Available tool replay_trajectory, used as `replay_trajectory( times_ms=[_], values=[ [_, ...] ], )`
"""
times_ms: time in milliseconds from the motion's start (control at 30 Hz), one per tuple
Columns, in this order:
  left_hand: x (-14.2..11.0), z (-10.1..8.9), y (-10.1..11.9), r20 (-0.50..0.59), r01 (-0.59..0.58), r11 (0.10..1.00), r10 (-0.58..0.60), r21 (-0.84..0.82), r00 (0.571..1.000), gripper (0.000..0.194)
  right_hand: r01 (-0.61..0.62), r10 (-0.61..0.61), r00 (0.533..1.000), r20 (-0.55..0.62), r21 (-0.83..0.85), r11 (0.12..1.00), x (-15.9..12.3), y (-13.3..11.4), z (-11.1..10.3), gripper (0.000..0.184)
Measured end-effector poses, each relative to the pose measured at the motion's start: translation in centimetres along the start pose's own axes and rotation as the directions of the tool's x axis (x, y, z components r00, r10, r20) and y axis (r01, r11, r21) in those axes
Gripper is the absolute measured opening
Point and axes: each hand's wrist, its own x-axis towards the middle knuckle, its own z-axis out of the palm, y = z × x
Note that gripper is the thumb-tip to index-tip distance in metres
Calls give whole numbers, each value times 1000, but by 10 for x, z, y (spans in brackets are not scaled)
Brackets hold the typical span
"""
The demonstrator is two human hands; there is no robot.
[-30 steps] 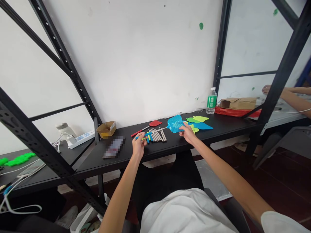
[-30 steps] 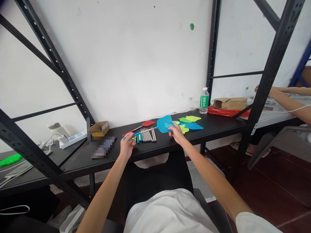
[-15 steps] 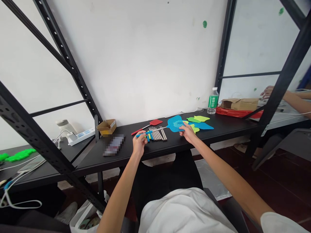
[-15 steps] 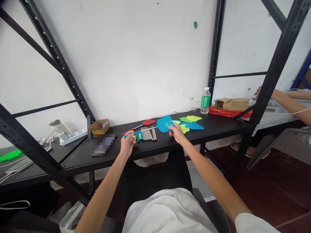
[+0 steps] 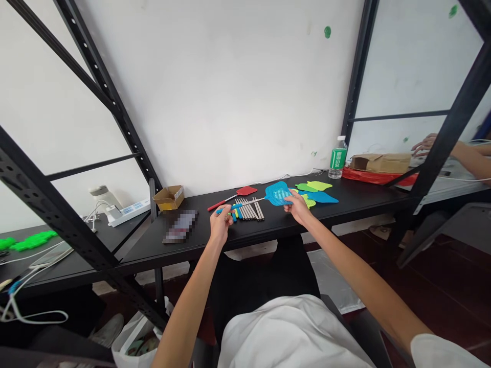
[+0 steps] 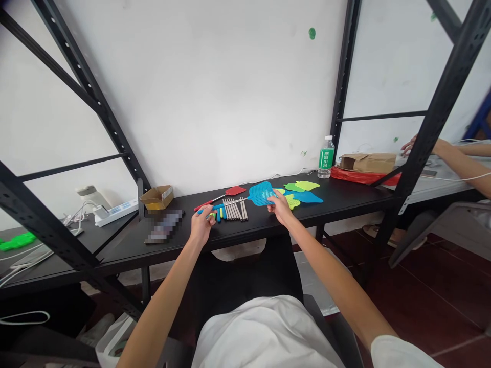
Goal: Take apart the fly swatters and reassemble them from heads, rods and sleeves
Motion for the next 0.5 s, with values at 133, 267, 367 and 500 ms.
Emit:
replay_trajectory(
  times_ms=[133,267,367,500],
  values=[
    [1,-1,-2,17,-11,1000,11,21,1000,33,-3,3,1000,-18,4,1000,0,0,1,27],
    [3,-3,-4,17,-4,1000,4,28,1000,36,-29,31,996,-85,24,999,2,0,3,29],
    [4,-5,-4,17,4,1000,-4,24,1000,37,-33,37,988,-148,29,999,3,-1,4,30],
    [3,-4,-2,18,9,1000,-9,9,1000,37,0,6,991,-131,40,999,2,-1,3,23]
  ],
)
